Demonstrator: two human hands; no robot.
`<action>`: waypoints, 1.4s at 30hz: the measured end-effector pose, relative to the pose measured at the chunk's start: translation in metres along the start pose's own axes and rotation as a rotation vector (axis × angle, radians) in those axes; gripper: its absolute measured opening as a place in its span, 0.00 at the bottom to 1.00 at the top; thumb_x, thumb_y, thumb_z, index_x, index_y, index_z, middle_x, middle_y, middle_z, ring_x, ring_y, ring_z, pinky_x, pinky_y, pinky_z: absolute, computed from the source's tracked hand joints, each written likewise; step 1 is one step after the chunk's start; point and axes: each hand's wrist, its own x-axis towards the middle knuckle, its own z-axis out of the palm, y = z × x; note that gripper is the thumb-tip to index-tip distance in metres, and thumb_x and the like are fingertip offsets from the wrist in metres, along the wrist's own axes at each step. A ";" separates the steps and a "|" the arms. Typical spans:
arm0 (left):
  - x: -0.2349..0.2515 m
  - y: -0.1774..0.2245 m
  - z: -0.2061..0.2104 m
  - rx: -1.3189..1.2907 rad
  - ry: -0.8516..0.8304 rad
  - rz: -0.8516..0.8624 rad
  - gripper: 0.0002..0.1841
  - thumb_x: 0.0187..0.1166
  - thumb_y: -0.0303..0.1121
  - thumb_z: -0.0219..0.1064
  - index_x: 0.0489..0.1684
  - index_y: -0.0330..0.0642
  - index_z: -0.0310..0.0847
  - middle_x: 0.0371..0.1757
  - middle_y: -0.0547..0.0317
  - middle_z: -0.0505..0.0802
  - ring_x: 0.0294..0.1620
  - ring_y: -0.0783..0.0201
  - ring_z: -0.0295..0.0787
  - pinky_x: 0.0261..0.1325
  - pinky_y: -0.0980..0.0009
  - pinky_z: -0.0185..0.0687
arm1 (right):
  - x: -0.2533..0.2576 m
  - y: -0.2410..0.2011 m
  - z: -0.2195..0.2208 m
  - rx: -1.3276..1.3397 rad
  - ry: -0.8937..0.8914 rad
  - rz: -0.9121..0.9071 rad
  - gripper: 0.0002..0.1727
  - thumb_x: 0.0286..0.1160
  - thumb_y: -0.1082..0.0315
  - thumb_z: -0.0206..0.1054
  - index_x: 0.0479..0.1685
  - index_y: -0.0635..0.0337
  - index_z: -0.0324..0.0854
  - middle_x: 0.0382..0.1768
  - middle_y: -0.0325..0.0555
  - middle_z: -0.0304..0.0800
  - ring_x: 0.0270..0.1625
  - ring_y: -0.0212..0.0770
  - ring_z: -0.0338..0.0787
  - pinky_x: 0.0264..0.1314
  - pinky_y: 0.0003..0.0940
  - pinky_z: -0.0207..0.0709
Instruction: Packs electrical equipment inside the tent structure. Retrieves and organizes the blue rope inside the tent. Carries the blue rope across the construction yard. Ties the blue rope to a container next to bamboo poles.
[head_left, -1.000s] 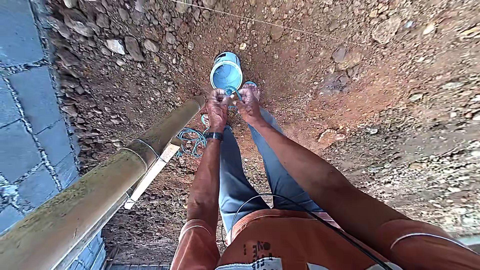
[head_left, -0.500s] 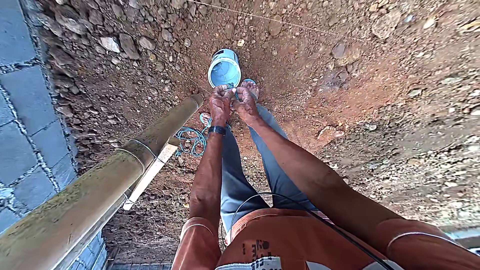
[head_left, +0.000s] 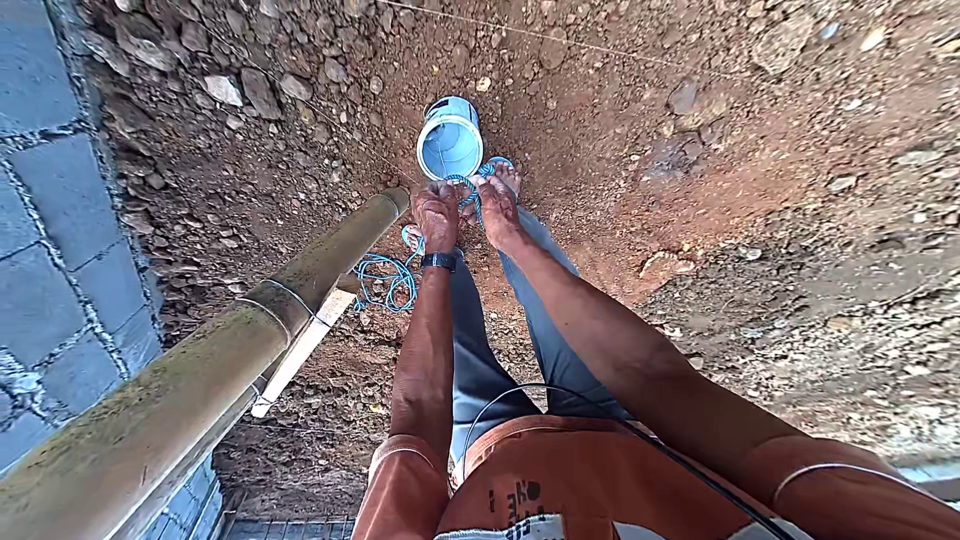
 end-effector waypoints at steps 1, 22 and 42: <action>0.000 -0.002 0.002 0.045 -0.041 -0.018 0.16 0.83 0.47 0.64 0.46 0.45 0.90 0.45 0.51 0.94 0.52 0.51 0.90 0.60 0.46 0.82 | 0.002 0.001 -0.001 0.039 0.002 0.015 0.23 0.96 0.55 0.46 0.69 0.59 0.79 0.49 0.51 0.92 0.30 0.43 0.91 0.31 0.38 0.88; 0.024 -0.031 -0.003 -0.289 -0.285 0.035 0.11 0.79 0.37 0.72 0.54 0.48 0.94 0.49 0.62 0.98 0.53 0.67 0.93 0.64 0.60 0.86 | 0.008 -0.002 -0.004 0.499 -0.187 0.692 0.18 0.92 0.56 0.44 0.49 0.58 0.76 0.27 0.43 0.82 0.18 0.34 0.77 0.18 0.26 0.72; 0.027 -0.041 -0.005 -0.451 -0.450 0.029 0.19 0.73 0.31 0.77 0.61 0.37 0.85 0.53 0.50 0.94 0.53 0.60 0.92 0.60 0.61 0.88 | 0.027 0.011 -0.009 0.155 -0.340 0.460 0.16 0.94 0.61 0.49 0.71 0.50 0.75 0.43 0.48 0.87 0.25 0.38 0.82 0.21 0.29 0.75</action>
